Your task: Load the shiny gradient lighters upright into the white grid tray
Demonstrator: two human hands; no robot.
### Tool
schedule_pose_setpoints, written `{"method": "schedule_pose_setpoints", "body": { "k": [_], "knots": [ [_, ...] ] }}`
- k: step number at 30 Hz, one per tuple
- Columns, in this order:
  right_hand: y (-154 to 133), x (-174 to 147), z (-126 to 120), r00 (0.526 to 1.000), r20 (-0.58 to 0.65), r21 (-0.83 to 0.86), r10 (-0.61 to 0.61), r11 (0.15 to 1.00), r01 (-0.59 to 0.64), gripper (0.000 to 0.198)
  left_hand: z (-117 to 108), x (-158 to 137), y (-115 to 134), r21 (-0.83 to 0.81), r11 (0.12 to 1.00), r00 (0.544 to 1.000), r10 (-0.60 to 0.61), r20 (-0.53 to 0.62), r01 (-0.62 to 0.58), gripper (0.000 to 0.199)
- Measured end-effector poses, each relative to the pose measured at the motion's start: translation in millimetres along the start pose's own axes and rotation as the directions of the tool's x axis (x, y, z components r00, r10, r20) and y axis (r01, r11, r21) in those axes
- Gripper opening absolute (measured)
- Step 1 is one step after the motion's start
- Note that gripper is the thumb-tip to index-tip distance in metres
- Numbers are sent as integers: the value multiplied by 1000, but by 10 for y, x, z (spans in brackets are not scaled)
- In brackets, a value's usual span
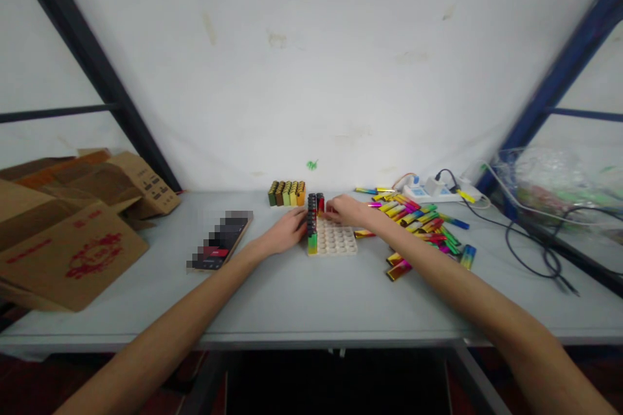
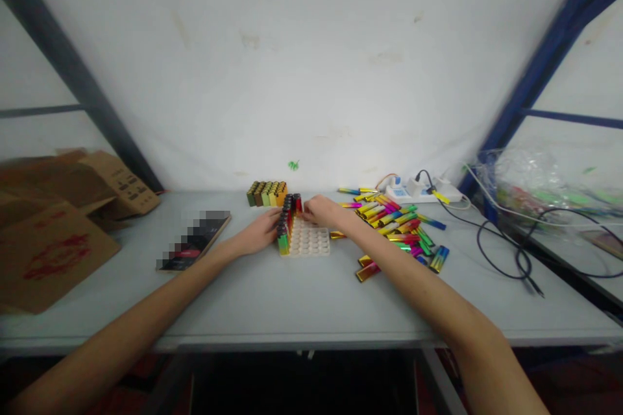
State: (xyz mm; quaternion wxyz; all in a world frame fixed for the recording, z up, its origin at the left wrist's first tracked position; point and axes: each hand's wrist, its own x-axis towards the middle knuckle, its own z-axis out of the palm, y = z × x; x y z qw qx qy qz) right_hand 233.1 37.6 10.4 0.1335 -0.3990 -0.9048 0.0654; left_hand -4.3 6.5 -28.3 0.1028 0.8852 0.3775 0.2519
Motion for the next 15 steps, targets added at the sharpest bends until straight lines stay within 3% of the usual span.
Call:
{"method": "schedule_pose_setpoints", "body": {
  "k": [5, 10, 15],
  "knots": [
    [213, -227, -227, 999, -52, -69, 14, 997, -18, 20, -23, 4, 32, 2, 1000, 1000, 0, 26, 0, 38],
    [635, -499, -367, 979, -124, -137, 163, 974, -180, 23, -19, 3, 28, 11, 1000, 1000, -1, 21, 0, 36],
    [874, -681, -295, 975, -39, -168, 219, 960, -223, 30, -3, -2, 2, -13, 1000, 1000, 8, 5, -8, 38]
  ]
}}
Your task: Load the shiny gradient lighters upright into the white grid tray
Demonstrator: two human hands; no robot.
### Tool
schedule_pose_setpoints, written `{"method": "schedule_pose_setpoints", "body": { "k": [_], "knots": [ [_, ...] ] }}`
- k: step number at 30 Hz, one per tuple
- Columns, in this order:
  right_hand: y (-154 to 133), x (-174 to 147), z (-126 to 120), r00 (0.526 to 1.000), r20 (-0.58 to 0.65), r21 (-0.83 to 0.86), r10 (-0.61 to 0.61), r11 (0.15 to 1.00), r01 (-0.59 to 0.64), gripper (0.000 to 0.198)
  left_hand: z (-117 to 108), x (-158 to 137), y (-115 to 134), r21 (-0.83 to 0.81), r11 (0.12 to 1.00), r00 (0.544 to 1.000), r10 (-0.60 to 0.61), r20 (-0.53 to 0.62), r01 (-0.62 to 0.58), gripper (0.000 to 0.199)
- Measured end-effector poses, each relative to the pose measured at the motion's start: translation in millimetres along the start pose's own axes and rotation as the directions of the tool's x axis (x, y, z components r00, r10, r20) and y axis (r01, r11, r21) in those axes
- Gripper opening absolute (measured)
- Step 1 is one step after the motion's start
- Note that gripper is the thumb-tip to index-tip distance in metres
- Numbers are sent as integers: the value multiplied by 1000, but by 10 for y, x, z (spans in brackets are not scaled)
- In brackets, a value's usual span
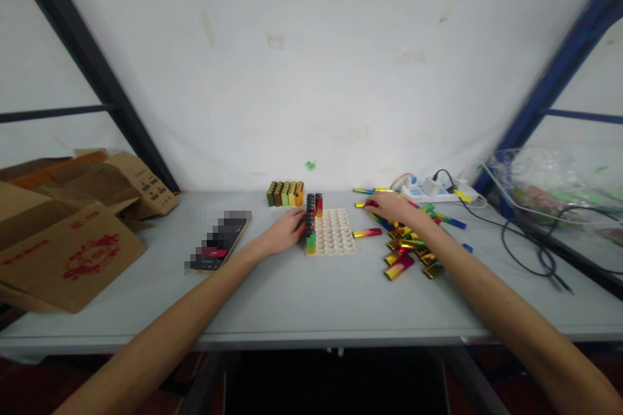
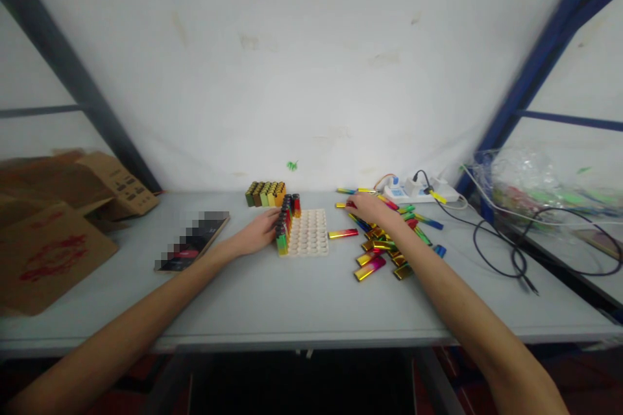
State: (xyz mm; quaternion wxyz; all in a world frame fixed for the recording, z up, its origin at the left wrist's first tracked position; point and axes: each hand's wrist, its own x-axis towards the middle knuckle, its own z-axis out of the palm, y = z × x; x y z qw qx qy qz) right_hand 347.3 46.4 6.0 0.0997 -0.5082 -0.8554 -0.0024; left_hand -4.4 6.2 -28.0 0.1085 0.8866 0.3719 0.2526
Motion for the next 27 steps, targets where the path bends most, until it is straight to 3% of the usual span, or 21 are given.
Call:
{"method": "schedule_pose_setpoints", "body": {
  "k": [8, 11, 14, 18, 20, 23, 27],
  "knots": [
    [-177, 116, 62, 999, 31, 23, 16, 1000, -17, 24, -52, 6, 56, 11, 1000, 999, -6, 33, 5, 37],
    [-190, 115, 87, 999, -42, 26, -4, 1000, 6, 12, -39, 1, 27, 25, 1000, 999, -10, 35, 9, 38],
    [-180, 90, 50, 987, -151, 61, -49, 996, 59, 21, -24, -5, -8, 42, 999, 999, -16, 32, 15, 39],
    [-195, 79, -88, 953, -303, 289, -11, 952, 103, 19, -14, -9, -31, 42, 999, 1000, -12, 25, 11, 41],
    [-231, 64, -147, 948, -309, 500, 72, 861, 98, 26, -11, -11, -33, 38, 999, 1000, -8, 18, 7, 41],
    [-322, 5, -187, 954, -246, 767, 171, 636, 84, 40, -12, -15, -30, 34, 999, 1000, -16, 17, 16, 41],
    [-473, -97, -152, 957, -138, 936, 257, 351, 41, 41, -24, -18, -18, 51, 998, 999, -48, 20, 47, 42]
  ]
}}
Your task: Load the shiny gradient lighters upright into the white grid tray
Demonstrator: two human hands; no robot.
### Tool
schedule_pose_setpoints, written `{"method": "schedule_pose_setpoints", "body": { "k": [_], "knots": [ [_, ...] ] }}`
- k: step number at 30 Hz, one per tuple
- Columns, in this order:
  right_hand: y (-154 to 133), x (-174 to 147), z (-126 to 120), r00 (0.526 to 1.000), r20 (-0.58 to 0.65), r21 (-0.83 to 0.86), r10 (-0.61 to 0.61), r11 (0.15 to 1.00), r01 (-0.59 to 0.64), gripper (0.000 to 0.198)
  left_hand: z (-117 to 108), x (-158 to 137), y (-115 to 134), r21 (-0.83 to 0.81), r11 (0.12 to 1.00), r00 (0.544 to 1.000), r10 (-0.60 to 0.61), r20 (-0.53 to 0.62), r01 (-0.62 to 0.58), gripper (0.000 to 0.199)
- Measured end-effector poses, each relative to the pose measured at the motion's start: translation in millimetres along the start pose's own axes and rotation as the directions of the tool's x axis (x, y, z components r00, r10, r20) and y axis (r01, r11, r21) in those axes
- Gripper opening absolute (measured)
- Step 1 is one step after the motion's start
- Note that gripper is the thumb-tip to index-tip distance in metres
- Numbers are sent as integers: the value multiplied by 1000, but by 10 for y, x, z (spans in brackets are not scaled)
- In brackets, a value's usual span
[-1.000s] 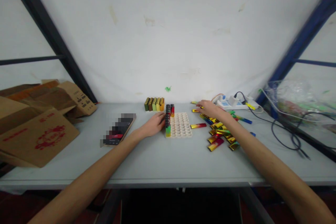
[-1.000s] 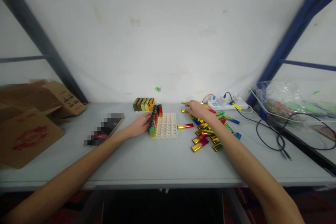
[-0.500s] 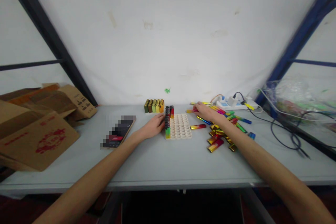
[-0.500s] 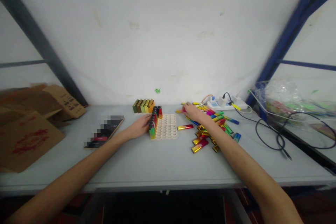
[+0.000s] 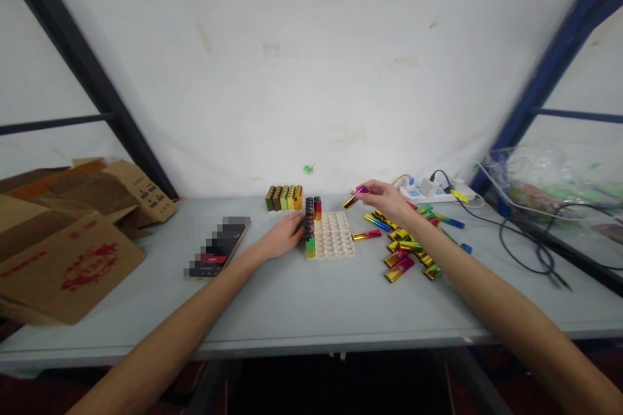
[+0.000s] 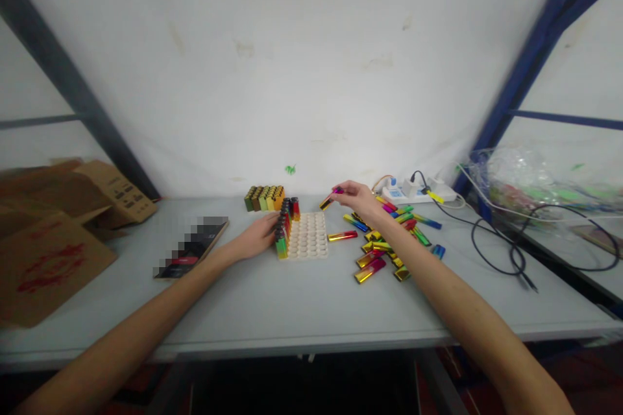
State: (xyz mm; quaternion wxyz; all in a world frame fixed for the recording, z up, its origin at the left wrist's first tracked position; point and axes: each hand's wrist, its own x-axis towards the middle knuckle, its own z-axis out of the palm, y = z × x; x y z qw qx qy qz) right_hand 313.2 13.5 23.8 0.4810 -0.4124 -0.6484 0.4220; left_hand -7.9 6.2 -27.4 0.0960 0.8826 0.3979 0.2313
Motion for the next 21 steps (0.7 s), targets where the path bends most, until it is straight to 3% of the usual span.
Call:
{"method": "schedule_pose_setpoints", "body": {
  "k": [3, 8, 14, 17, 21],
  "knots": [
    [11, -95, 107, 996, 64, 143, 68, 987, -77, 39, -8, 1, 6, 8, 1000, 1000, -2, 8, 2, 42],
    [-18, -224, 254, 984, 168, 262, 58, 960, -101, 36, -14, 3, 10, -16, 1000, 1000, 12, 4, -12, 41],
    [-26, -289, 316, 962, 268, 496, 44, 850, -177, 35, -34, 12, 44, -18, 1000, 1000, 3, 23, -2, 40],
    [-4, -306, 341, 959, 280, 486, 37, 856, -175, 31, -39, 13, 51, -39, 999, 1000, 4, 25, -3, 40],
    [-18, -340, 419, 980, 192, 349, 54, 929, -120, 34, -22, 7, 25, -70, 997, 1000, 14, 14, -13, 40]
  ]
}}
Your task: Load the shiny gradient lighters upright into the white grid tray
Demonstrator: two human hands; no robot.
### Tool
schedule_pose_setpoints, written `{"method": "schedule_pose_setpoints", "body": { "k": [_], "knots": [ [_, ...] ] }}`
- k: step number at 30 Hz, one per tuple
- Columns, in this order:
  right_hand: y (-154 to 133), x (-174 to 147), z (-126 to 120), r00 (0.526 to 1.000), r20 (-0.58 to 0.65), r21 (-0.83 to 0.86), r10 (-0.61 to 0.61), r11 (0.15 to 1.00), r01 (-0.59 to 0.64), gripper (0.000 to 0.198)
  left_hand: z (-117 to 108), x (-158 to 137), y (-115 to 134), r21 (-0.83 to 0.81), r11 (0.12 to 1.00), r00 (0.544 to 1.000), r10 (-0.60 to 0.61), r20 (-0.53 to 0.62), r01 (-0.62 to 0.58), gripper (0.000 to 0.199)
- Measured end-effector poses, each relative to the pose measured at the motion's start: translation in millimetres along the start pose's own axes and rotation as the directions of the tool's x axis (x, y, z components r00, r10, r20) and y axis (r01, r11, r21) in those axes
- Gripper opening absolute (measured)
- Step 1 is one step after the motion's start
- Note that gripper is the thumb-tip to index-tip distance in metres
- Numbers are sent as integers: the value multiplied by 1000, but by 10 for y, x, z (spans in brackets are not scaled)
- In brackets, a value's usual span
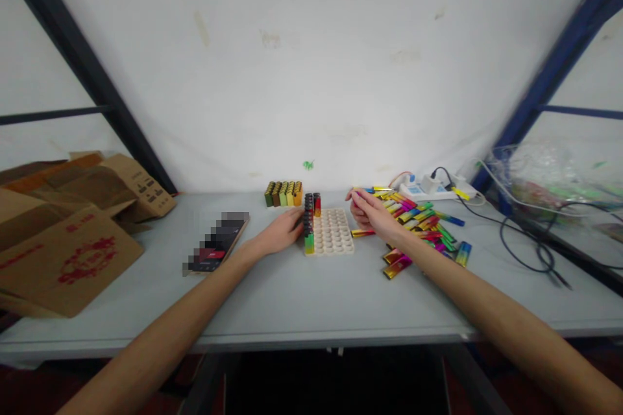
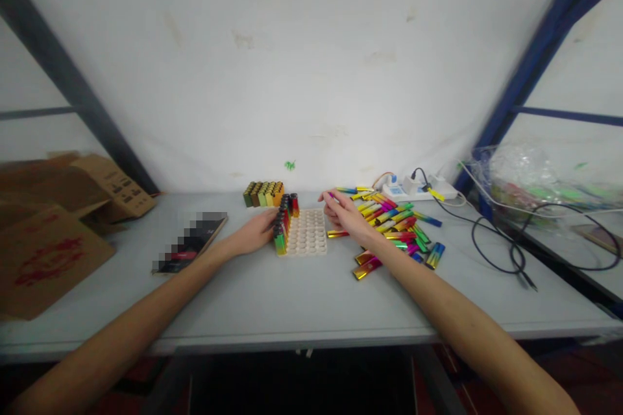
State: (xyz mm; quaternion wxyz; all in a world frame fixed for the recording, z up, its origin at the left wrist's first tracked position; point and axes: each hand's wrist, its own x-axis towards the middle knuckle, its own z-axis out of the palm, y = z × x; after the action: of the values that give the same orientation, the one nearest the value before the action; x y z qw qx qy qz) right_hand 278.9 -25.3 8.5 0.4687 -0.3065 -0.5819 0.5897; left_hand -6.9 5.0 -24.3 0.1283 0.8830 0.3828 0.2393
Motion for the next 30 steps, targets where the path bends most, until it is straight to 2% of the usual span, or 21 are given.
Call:
{"method": "schedule_pose_setpoints", "body": {
  "k": [3, 6, 10, 14, 18, 22, 25, 27, 30],
  "knots": [
    [5, 1, 68, 992, -124, -119, -15, 993, 1, 45, 14, -1, -25, 13, 1000, 1000, 2, -7, -2, 41],
    [30, 16, 91, 968, -216, -325, -127, 944, 51, 53, 9, 1, -28, 26, 1000, 1000, -2, -1, 2, 41],
    [77, 28, 81, 941, -255, -545, -223, 837, 50, 45, -13, -2, -5, 33, 999, 1000, -5, 6, 5, 40],
    [96, 22, 96, 941, -224, -617, -253, 784, 63, 34, -14, -13, -1, 35, 999, 1000, -14, -13, 15, 42],
    [99, 11, 121, 947, -182, -633, -264, 769, 93, 37, -3, -19, -23, 25, 999, 1000, -19, -16, 20, 44],
    [80, -9, 156, 955, -142, -565, -260, 814, 137, 39, 2, -13, -37, 12, 1000, 1000, -16, -5, 16, 45],
    [55, -26, 188, 971, -58, -499, -233, 849, 174, 37, 2, -4, -38, 5, 1000, 1000, -10, 0, 10, 44],
    [42, -33, 204, 961, -8, -535, -275, 813, 228, 38, 2, 1, -37, -4, 1000, 1000, -1, 1, 1, 44],
    [31, -35, 216, 928, 18, -658, -371, 694, 290, 38, 0, 2, -33, -6, 1000, 1000, -4, 8, 4, 44]
  ]
}}
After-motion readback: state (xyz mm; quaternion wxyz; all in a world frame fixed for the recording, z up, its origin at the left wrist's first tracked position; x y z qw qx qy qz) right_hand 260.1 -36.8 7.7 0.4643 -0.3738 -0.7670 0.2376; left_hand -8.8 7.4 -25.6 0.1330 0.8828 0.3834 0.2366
